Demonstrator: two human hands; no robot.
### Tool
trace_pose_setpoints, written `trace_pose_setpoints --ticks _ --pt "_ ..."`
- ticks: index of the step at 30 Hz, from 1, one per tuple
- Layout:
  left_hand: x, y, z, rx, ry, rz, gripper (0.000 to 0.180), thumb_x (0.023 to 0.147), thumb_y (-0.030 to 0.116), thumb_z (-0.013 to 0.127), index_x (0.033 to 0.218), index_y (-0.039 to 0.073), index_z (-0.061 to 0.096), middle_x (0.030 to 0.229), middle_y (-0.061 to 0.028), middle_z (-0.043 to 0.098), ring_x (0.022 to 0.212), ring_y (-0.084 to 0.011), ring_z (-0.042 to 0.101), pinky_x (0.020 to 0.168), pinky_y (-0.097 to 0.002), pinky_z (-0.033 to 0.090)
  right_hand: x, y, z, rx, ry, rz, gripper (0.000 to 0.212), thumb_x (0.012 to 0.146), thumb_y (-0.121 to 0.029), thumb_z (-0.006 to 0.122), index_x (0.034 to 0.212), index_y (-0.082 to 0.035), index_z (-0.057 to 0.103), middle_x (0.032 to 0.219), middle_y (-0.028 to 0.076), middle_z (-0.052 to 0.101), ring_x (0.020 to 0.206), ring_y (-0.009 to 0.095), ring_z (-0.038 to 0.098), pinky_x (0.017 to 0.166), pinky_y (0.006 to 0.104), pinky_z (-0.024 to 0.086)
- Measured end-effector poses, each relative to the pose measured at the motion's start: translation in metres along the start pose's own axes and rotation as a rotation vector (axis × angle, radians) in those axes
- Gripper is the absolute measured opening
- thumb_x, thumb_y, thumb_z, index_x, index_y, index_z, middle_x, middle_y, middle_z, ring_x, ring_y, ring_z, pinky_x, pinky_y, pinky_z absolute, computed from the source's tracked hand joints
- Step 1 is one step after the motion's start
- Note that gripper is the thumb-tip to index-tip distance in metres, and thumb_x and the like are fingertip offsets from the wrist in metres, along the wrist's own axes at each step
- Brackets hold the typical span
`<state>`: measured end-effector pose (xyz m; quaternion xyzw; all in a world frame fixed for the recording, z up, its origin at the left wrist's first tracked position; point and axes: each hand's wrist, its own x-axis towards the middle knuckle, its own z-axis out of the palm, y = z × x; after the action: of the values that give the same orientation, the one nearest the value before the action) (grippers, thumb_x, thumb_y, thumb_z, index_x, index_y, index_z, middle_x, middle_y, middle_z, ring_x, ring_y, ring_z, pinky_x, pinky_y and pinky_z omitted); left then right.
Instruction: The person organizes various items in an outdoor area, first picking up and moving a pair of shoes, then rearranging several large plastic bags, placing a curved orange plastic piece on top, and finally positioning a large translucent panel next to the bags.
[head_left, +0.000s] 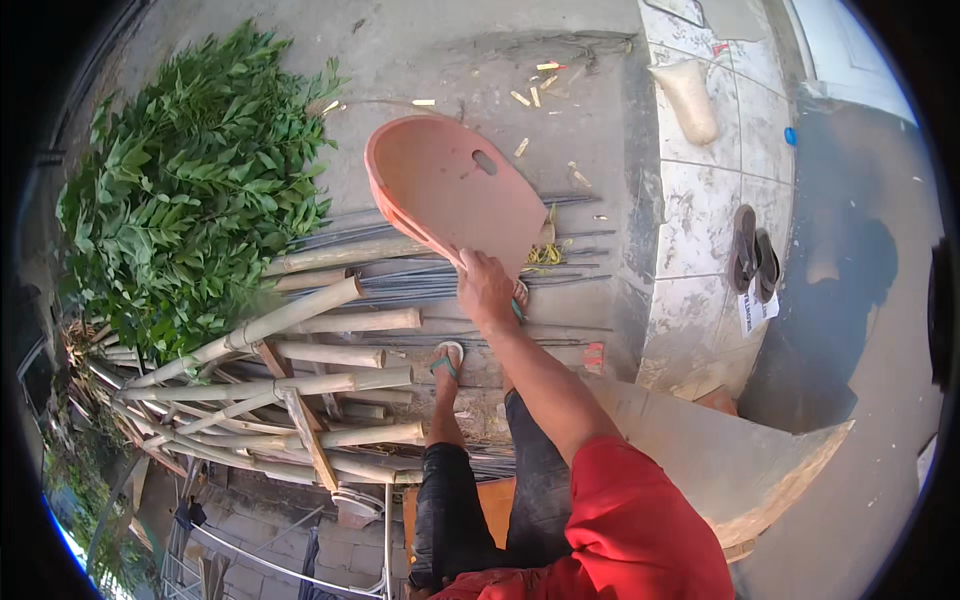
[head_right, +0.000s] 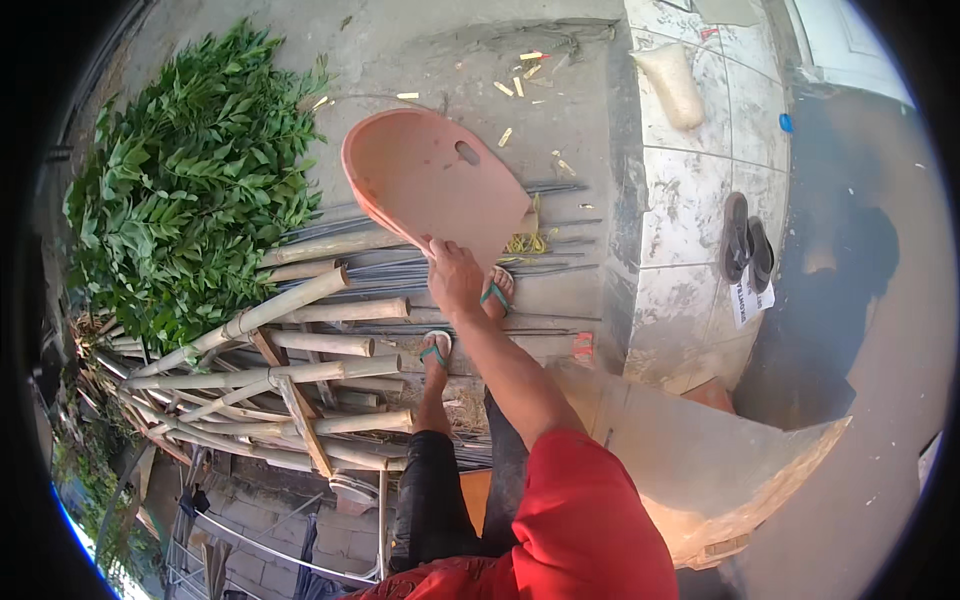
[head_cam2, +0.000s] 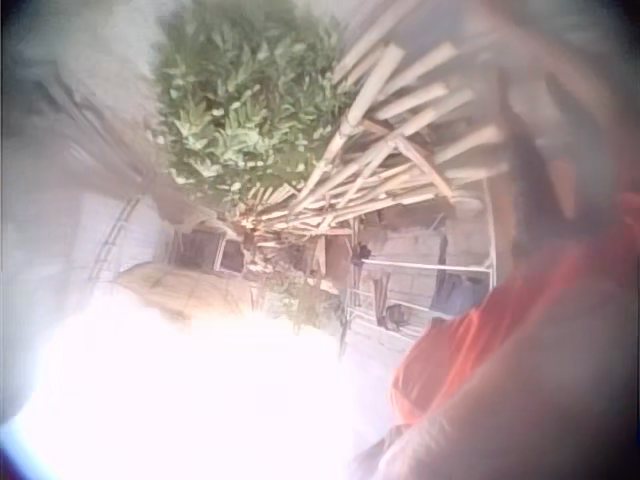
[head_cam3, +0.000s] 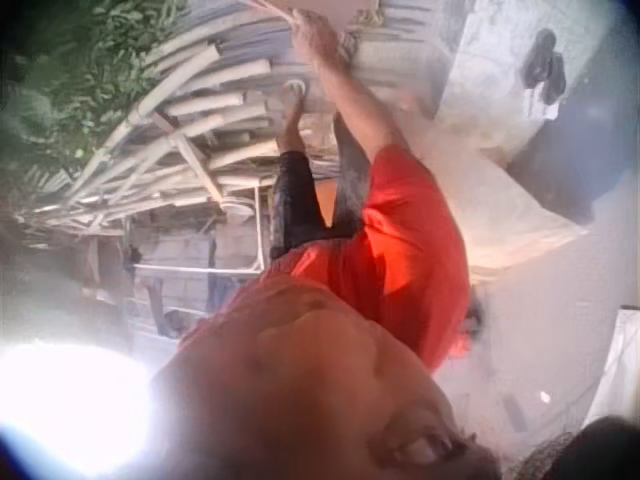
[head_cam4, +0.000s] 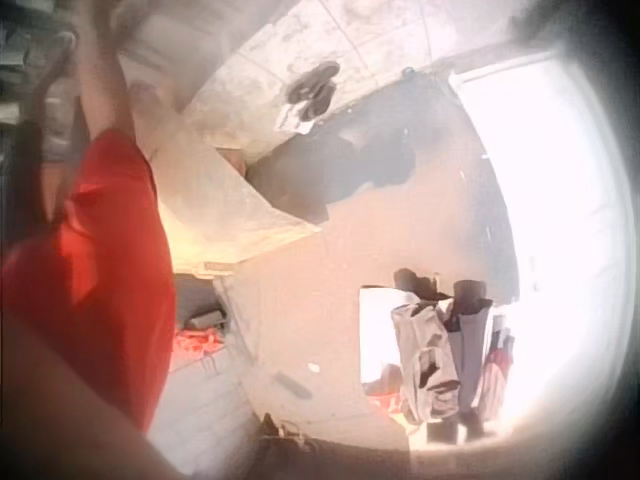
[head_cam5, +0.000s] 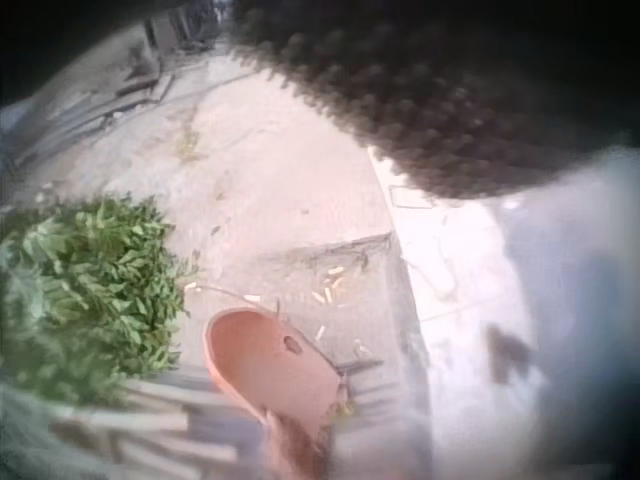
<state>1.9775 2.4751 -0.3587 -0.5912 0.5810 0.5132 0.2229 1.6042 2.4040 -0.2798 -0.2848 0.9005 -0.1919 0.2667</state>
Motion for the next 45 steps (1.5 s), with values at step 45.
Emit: trace_pose_setpoints --ticks 45 --pt "-0.026 0.787 -0.030 1.809 -0.335 0.794 0.075 0.085 0.050 0.067 0.144 0.010 0.045 0.140 -0.0231 0.048 0.123 -0.0433 0.052 0.100 -0.0558 0.044 -0.050 0.281 -0.376 1.776 2.312 1.569 0.072 0.101 -0.059 0.040 0.147 -0.003 0.040 0.150 0.014 0.043 0.129 0.034 0.050 0.104 0.0520 0.047"
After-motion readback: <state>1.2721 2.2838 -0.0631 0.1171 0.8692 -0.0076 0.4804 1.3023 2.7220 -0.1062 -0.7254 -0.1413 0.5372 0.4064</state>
